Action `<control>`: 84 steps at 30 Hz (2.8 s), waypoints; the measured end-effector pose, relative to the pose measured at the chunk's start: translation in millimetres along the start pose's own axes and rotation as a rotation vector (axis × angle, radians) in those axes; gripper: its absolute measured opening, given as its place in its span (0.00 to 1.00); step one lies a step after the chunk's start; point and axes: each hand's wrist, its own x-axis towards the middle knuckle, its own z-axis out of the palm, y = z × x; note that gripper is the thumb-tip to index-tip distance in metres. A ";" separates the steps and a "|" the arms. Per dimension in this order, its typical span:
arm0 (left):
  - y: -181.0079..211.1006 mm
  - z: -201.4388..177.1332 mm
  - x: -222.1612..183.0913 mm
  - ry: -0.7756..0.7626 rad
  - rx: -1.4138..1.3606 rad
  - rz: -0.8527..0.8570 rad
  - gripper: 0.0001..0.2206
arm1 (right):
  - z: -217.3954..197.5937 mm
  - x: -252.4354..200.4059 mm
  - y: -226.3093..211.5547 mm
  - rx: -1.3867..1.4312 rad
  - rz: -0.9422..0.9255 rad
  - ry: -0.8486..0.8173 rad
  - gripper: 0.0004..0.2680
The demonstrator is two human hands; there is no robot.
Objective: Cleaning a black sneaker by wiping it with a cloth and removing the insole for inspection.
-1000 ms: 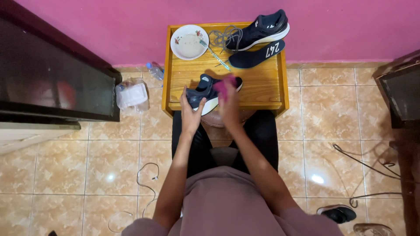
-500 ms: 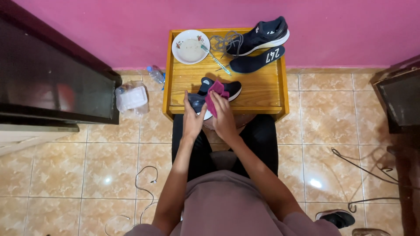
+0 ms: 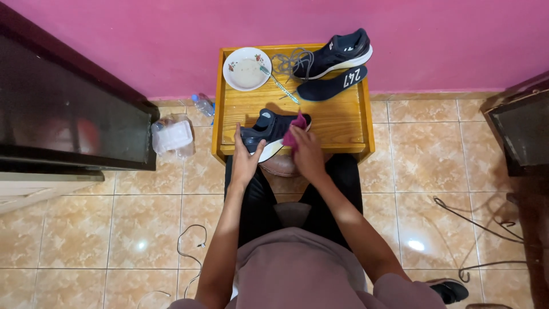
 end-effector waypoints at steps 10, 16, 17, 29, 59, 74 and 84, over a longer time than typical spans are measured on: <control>-10.0 0.4 8.1 0.031 -0.029 -0.080 0.40 | 25.2 -15.8 -9.6 0.158 -0.040 0.082 0.31; 7.8 6.7 -2.7 0.031 0.002 -0.068 0.40 | 13.6 -3.9 -16.2 0.214 0.146 0.150 0.26; 6.3 7.7 -2.7 0.037 0.012 -0.081 0.41 | 5.5 -2.4 -38.7 0.291 0.074 0.150 0.27; 0.6 12.3 -1.2 0.041 0.048 0.057 0.43 | -8.6 5.5 -59.6 0.412 -0.057 0.193 0.26; 39.0 -8.9 16.4 -0.011 0.664 0.811 0.39 | -156.1 32.3 -119.4 0.116 -0.117 -0.033 0.20; 12.2 -29.7 30.7 -0.175 0.516 1.062 0.30 | -142.9 52.6 -92.3 0.367 -0.091 -0.071 0.17; -5.5 -13.4 40.1 -0.144 0.663 1.084 0.38 | -123.0 50.4 -79.9 0.397 -0.200 0.017 0.20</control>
